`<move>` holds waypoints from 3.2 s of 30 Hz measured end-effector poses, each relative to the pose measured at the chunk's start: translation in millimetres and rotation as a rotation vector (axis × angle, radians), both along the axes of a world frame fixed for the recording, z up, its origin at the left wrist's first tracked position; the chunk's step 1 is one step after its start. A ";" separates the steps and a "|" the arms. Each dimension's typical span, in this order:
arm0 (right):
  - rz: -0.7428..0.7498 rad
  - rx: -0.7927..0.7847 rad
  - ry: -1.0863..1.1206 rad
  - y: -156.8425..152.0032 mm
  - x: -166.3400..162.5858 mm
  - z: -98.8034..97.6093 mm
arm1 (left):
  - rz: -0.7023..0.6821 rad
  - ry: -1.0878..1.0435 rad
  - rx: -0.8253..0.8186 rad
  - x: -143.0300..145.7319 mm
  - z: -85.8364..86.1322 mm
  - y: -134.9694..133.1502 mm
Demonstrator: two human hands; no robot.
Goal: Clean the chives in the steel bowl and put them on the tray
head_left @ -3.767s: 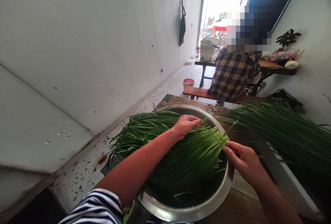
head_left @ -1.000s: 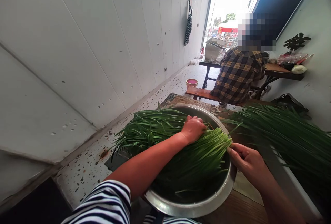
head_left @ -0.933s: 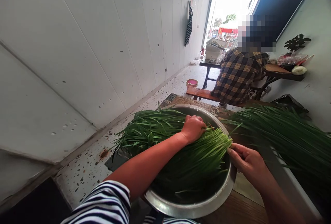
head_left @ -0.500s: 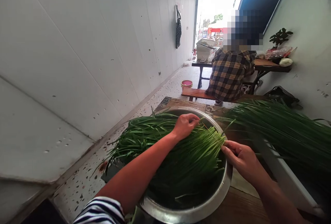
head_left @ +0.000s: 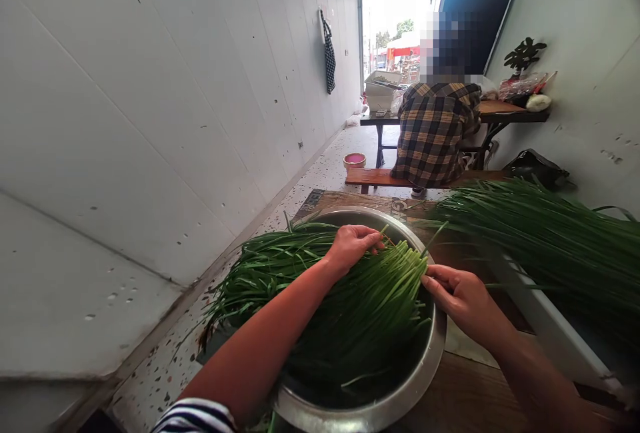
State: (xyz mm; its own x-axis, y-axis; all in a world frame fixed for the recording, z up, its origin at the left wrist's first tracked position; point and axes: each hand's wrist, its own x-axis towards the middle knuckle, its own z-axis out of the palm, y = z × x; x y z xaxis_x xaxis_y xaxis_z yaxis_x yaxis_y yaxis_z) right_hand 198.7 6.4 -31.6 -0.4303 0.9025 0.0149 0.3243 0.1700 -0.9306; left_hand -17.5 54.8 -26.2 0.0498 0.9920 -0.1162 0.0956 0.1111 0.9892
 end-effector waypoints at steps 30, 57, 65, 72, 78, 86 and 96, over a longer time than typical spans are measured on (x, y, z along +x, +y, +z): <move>-0.037 0.023 -0.057 -0.8 -0.5 1.5 | -0.061 -0.136 -0.023 -2.8 -4.5 2.7; -0.047 0.084 -0.127 -2.0 -2.7 6.6 | -0.063 -0.122 -0.015 -4.9 -1.5 1.6; -0.053 0.144 -0.144 -2.6 -3.9 6.5 | -0.052 -0.137 0.005 -1.9 -1.8 -0.2; -0.092 0.138 -0.150 -3.7 -4.6 -0.1 | -0.019 -0.084 0.072 0.6 -2.6 -2.9; -0.116 0.131 -0.136 -3.6 -4.8 -4.6 | -0.086 0.087 0.120 8.0 -1.7 -10.0; -0.044 0.148 -0.183 -0.2 0.7 -2.4 | 0.066 0.671 0.347 -25.0 11.9 0.3; -0.045 0.174 -0.243 -0.6 -1.9 8.1 | -0.019 1.256 0.294 -15.4 -21.4 14.5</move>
State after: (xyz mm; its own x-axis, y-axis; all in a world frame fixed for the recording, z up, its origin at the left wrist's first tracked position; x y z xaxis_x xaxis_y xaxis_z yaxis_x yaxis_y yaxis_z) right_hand 196.8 5.8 -23.6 -0.3999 0.9137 0.0722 0.5446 0.3002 -0.7831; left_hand -32.9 69.3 -47.6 0.0806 0.9885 0.1281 0.9723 -0.1063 0.2081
